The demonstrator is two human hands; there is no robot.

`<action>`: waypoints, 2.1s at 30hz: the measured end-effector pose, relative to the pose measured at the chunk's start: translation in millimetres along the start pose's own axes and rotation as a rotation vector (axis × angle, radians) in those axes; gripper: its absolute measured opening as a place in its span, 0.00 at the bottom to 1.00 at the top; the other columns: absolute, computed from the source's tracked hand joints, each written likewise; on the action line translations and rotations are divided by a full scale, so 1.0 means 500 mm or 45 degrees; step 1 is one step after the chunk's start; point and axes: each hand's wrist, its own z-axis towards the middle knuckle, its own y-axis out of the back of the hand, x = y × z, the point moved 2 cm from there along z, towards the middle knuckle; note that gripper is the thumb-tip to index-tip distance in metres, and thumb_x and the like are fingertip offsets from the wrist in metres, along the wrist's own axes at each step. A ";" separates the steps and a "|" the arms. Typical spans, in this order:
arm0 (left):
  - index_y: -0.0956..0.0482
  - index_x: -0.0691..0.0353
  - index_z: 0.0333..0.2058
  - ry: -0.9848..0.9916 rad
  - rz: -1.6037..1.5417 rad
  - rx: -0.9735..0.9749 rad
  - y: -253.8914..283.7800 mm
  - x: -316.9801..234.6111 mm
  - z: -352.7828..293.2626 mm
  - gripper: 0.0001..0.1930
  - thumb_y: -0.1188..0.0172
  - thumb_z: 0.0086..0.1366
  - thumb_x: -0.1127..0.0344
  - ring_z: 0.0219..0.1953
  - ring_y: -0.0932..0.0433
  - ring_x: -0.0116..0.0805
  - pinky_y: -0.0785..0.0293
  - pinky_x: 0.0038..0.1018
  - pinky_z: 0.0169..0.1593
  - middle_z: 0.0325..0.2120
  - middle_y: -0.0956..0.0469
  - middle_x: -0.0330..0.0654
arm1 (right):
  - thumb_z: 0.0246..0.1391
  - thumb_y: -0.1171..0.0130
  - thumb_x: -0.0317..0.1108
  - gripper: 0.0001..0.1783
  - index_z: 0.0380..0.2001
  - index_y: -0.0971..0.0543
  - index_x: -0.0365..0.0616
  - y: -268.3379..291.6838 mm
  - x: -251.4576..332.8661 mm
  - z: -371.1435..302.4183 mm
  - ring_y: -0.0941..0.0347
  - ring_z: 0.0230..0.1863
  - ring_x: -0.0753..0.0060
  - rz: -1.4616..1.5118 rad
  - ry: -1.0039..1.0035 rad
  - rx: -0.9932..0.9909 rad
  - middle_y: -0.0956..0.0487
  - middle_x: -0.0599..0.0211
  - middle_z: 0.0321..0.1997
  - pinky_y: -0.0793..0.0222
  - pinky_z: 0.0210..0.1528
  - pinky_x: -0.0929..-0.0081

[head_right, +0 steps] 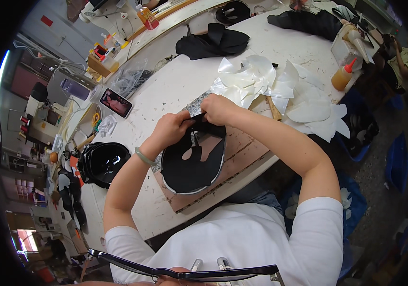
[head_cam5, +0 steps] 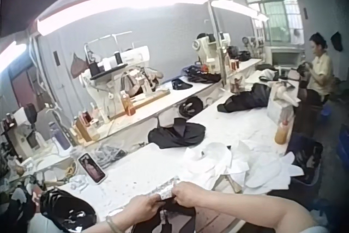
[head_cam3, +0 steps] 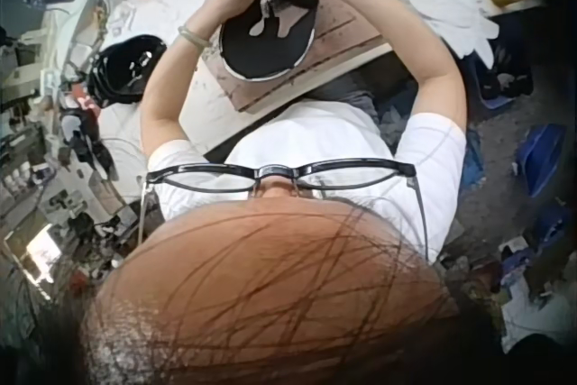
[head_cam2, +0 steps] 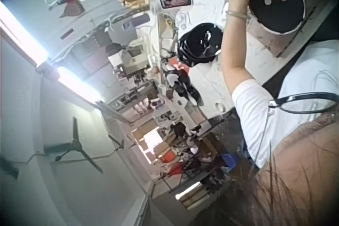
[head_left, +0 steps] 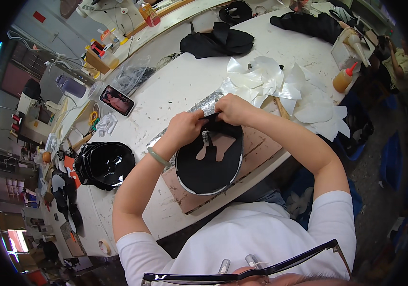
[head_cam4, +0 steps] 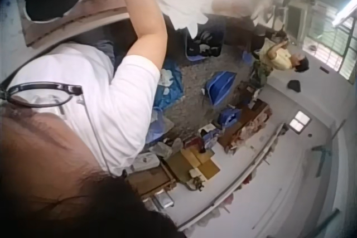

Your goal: The person attaches lining inserts into shoe upper components by hand, pressing and smoothing the pieces together on the workbench.

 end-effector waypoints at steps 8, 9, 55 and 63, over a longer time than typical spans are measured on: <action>0.24 0.62 0.46 0.379 -1.320 -0.330 0.035 -0.009 -0.096 0.19 0.50 0.69 0.53 0.37 0.24 0.33 0.28 0.31 0.40 0.37 0.21 0.41 | 0.36 0.42 0.25 0.09 0.27 0.24 0.39 0.093 0.108 -0.052 0.24 0.33 0.59 -0.260 0.486 -0.641 0.23 0.62 0.34 0.28 0.31 0.69; 0.28 0.66 0.51 0.411 -1.533 -0.163 0.052 -0.010 -0.107 0.25 0.53 0.70 0.49 0.46 0.28 0.27 0.31 0.31 0.49 0.46 0.26 0.39 | 0.36 0.42 0.25 0.09 0.27 0.24 0.39 0.105 0.126 -0.052 0.24 0.33 0.59 -0.267 0.510 -0.643 0.23 0.62 0.34 0.28 0.31 0.69; 0.20 0.53 0.34 -0.397 -0.181 0.025 -0.004 -0.032 -0.249 0.09 0.39 0.60 0.57 0.33 0.28 0.29 0.46 0.42 0.52 0.23 0.26 0.33 | 0.42 0.33 0.45 0.14 0.30 0.19 0.51 -0.026 0.191 -0.102 0.27 0.39 0.73 0.161 0.420 0.440 0.20 0.76 0.30 0.47 0.46 0.68; 0.22 0.55 0.33 -0.488 -0.184 -0.106 -0.032 -0.043 -0.249 0.08 0.38 0.59 0.59 0.28 0.29 0.31 0.44 0.34 0.44 0.22 0.28 0.34 | 0.45 0.35 0.42 0.10 0.30 0.20 0.51 -0.030 0.179 -0.121 0.29 0.40 0.74 0.140 0.454 0.380 0.21 0.77 0.31 0.48 0.46 0.66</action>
